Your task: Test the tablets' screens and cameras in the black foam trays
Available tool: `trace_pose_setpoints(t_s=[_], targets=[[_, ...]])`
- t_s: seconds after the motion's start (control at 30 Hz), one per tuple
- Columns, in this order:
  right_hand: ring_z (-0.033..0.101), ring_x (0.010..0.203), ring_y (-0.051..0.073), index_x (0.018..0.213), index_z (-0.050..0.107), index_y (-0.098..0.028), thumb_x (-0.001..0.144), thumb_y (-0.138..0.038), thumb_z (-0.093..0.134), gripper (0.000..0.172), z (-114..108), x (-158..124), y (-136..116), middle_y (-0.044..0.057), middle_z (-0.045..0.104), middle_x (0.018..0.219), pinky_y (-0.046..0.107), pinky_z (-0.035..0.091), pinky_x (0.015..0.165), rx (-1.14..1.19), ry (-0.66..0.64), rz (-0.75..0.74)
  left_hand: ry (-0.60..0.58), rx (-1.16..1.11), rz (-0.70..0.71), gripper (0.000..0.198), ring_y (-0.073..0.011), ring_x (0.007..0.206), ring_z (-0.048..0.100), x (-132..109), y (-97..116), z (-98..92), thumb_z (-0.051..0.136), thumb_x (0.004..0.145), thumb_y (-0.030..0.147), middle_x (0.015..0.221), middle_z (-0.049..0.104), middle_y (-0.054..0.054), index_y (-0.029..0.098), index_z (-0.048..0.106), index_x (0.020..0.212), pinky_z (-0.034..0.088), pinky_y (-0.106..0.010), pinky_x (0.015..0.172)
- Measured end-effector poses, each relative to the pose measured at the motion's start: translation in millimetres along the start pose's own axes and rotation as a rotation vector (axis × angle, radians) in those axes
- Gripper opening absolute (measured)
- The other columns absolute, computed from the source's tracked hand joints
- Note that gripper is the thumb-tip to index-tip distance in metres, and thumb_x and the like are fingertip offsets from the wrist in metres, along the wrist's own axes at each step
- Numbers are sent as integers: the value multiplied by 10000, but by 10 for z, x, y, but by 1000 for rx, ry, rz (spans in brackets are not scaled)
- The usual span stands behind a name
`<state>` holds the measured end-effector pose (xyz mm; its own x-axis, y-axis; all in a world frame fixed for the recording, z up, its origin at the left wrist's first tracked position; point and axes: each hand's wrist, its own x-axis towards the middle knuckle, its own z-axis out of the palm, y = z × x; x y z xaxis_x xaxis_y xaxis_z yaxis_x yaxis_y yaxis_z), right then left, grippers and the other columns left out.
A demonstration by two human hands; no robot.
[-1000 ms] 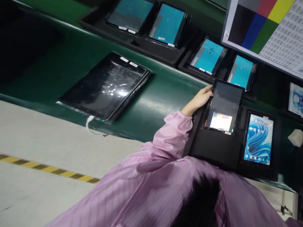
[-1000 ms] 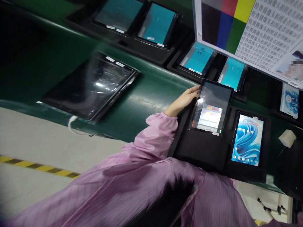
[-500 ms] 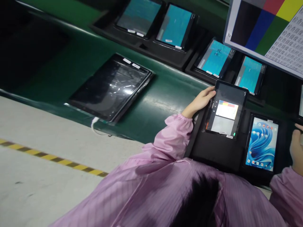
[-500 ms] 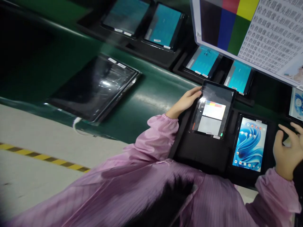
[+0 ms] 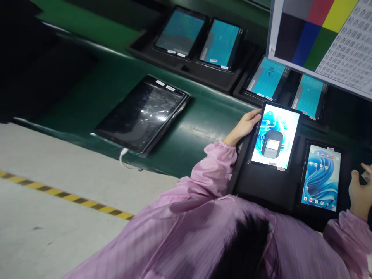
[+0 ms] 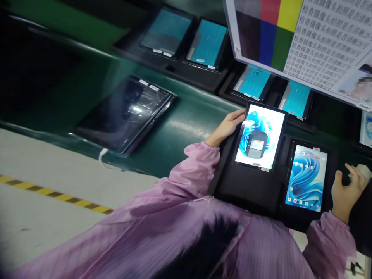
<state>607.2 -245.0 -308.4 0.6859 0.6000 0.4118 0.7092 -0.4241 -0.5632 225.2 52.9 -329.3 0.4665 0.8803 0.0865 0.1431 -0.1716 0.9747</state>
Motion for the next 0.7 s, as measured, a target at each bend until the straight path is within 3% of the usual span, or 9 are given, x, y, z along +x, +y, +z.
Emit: trace_pose_setpoints(t_s=[0.13, 0.23, 0.33, 0.43, 0.5, 0.57, 0.63, 0.7], targets=[[640, 1256, 371, 1359, 682, -140, 870, -544, 595, 641, 152, -186, 153, 224, 652, 1382, 550, 552, 1050, 77, -80, 138, 30, 72, 59, 642, -328, 1230, 676, -60, 135, -5, 508, 1014, 562, 1344, 729, -170, 67, 680, 1384, 510, -426, 1107], [664, 1218, 360, 1423, 627, -119, 933, -605, 507, 701, 237, -239, 184, 239, 622, 1412, 561, 550, 1066, 125, -161, 220, 21, 162, 86, 587, -317, 1085, 687, -231, 277, -58, 494, 1034, 558, 1202, 767, -140, 102, 735, 1316, 499, -450, 1075], [659, 1226, 356, 1437, 603, -124, 958, -608, 463, 695, 271, -141, 129, 240, 610, 1421, 568, 542, 1086, 142, -217, 241, -35, 339, 37, 510, -302, 983, 644, -538, 345, -86, 516, 1042, 529, 1039, 772, -103, 150, 775, 1264, 457, -487, 1098], [590, 1332, 371, 1404, 629, -146, 935, -582, 497, 654, 298, 107, -2, 224, 579, 1451, 596, 451, 1202, 142, -272, 201, -83, 492, -41, 448, -302, 1033, 611, -878, 333, -42, 504, 1061, 465, 987, 752, -85, 187, 761, 1299, 431, -503, 1141], [480, 1452, 376, 1350, 669, -190, 919, -549, 533, 577, 355, 339, -113, 186, 554, 1502, 605, 309, 1303, 140, -316, 172, -84, 526, -55, 445, -313, 1133, 602, -1052, 332, -5, 479, 1071, 418, 1069, 744, -102, 188, 721, 1364, 385, -547, 1193], [375, 1535, 369, 1266, 709, -219, 926, -503, 558, 468, 474, 606, -223, 145, 534, 1554, 589, 195, 1348, 140, -369, 170, -30, 566, -33, 503, -338, 1347, 524, -1166, 366, -2, 457, 1074, 408, 1341, 672, -149, 191, 626, 1495, 300, -586, 1258], [364, 1548, 358, 1167, 736, -200, 950, -451, 580, 367, 662, 882, -319, 145, 554, 1545, 554, 184, 1351, 145, -428, 205, 61, 598, -32, 600, -343, 1529, 376, -1242, 429, -46, 457, 1067, 452, 1602, 469, -167, 208, 499, 1613, 253, -558, 1305], [452, 1495, 343, 1093, 739, -165, 979, -416, 611, 303, 897, 1132, -399, 168, 636, 1433, 535, 245, 1327, 158, -488, 274, 98, 580, -172, 679, -334, 1542, 395, -1319, 488, -117, 452, 1053, 528, 1657, 384, -160, 220, 421, 1657, 301, -505, 1306]])
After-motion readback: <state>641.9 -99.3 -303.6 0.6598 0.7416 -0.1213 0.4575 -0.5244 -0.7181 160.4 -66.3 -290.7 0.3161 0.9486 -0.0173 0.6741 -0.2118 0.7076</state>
